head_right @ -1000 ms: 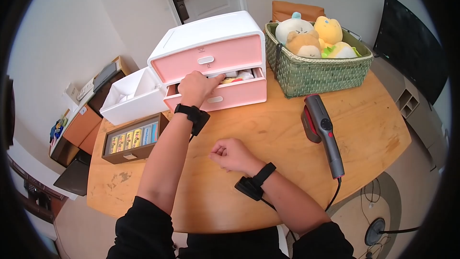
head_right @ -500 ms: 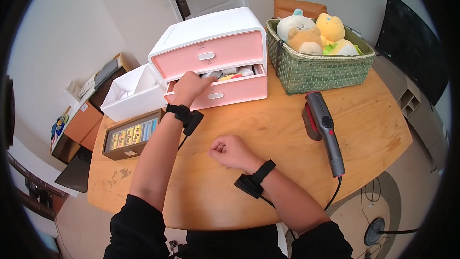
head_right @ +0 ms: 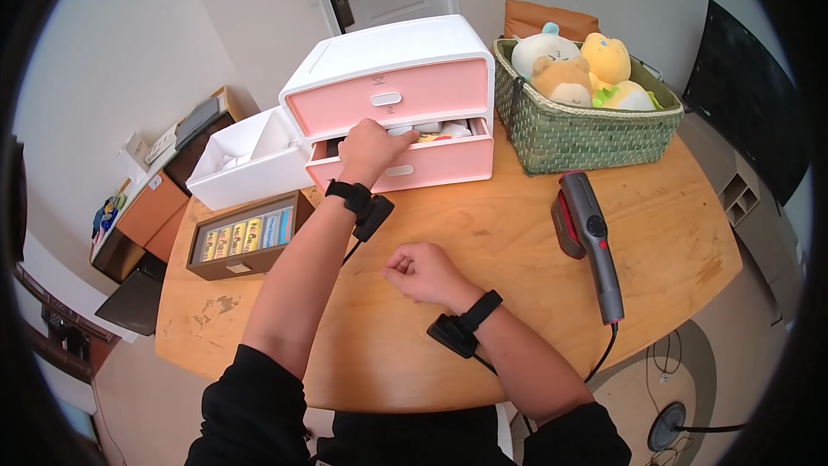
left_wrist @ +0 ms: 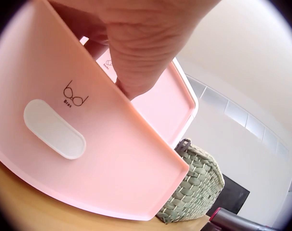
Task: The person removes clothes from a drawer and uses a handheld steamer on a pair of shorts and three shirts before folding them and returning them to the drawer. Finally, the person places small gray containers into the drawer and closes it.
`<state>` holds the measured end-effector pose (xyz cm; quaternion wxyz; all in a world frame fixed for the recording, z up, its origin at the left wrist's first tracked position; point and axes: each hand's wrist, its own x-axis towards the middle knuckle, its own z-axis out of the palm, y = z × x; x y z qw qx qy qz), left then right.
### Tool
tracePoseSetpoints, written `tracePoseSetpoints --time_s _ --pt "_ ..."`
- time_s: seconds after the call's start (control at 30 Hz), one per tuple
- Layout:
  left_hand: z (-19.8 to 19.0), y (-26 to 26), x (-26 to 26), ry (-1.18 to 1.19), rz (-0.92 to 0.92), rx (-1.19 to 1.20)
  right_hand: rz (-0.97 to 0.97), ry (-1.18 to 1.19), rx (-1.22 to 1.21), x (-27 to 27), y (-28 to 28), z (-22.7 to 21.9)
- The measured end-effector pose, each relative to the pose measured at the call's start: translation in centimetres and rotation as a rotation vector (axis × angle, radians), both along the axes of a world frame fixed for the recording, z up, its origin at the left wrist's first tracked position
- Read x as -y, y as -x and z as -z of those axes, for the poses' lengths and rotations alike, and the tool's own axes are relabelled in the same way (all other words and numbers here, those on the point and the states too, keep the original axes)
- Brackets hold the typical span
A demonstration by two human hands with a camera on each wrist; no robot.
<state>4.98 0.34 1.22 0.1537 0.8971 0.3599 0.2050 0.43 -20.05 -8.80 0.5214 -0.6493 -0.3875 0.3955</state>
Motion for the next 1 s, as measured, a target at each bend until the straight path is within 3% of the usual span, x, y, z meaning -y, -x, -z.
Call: tracePoseSetpoints --time_s 0.07,0.23,0.3,0.43,0.53,0.63,0.73,0.83,1.0 --pt "0.8 -0.4 0.2 -0.145 -0.031 0.077 0.005 0.005 -0.005 0.1 -0.1 0.1" --pt "-0.5 0.1 0.2 0.027 -0.027 -0.025 0.063 0.024 -0.055 0.2 0.2 -0.7" --pt "-0.9 0.0 0.2 0.092 -0.026 -0.084 0.217 -0.086 0.214 -0.2 -0.4 0.6" --pt "-1.5 0.0 0.2 0.166 -0.025 -0.142 0.570 -0.248 0.772 0.6 -1.9 -1.7" --pt "-1.4 -0.1 0.1 0.163 -0.025 -0.151 0.642 -0.341 1.057 0.6 -4.3 -4.8" --pt "-1.3 0.0 0.2 0.158 -0.028 -0.141 0.638 -0.282 1.326 -0.5 -7.3 -7.2" --pt "-1.5 0.1 0.2 0.181 -0.025 -0.160 0.445 -0.091 1.438 -1.7 -10.6 -8.8" --pt "-1.8 0.0 0.0 0.182 -0.018 -0.184 0.191 0.281 1.403 -3.4 -13.2 -9.5" --pt "-1.7 0.3 -0.2 0.171 0.020 -0.179 0.118 0.451 1.330 -5.2 -14.7 -10.3"
